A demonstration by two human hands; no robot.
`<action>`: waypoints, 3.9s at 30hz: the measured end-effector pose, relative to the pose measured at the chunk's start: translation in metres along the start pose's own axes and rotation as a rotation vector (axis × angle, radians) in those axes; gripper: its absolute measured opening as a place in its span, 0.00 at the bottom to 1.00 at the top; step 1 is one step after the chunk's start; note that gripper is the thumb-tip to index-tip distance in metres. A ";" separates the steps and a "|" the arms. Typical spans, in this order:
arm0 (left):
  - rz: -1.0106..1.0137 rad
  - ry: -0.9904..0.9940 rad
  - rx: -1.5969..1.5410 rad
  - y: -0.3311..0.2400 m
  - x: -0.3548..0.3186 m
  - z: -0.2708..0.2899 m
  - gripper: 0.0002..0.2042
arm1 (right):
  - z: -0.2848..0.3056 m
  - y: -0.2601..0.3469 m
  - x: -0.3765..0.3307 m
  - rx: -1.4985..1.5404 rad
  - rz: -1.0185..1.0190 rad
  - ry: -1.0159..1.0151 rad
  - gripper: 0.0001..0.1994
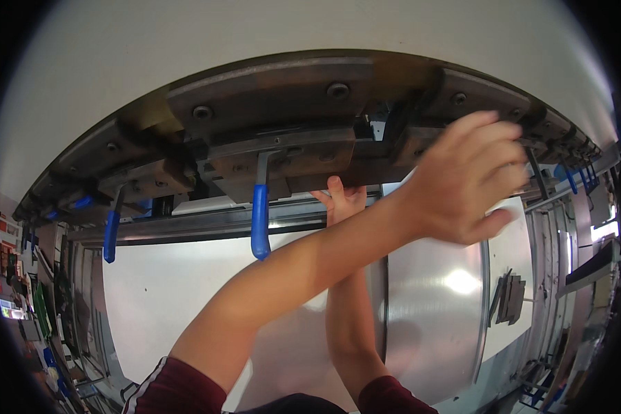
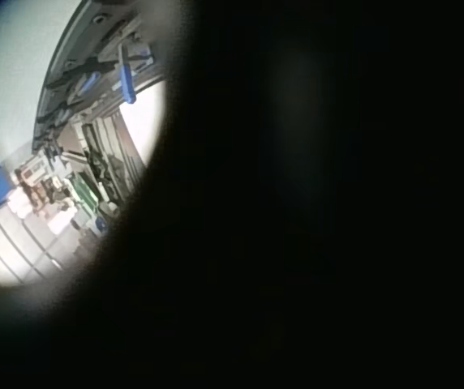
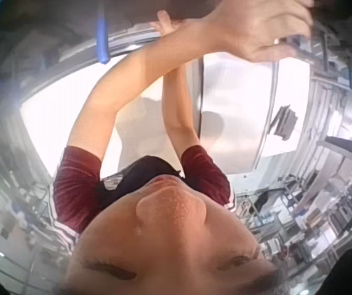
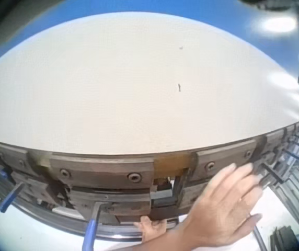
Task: The person places metal sheets into a press brake machine, adjusts the clamps, and bends the sheets. They repeat this process for multiple sheets, occasionally interacting with the machine's control screen.
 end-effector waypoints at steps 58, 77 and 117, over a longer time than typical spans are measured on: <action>-0.091 -0.237 0.092 -0.052 0.031 0.172 0.16 | -0.095 -0.048 -0.075 0.059 -0.276 0.029 0.30; 0.279 -0.108 0.508 -0.088 -0.105 0.181 0.10 | -0.055 0.045 -0.061 -0.421 -0.102 0.500 0.31; 1.043 0.248 0.947 -0.334 -0.324 -0.024 0.22 | 0.483 0.290 -0.294 -2.084 0.096 -0.245 0.15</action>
Point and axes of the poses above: each hand's wrist, its own x-axis towards the middle knuckle, its own z-axis out of the back of the hand, y = z × x, the point moved 10 cm from there along x, towards the middle knuckle, and after that the axes turned 5 degrees about -x, right-handed, at the moved point
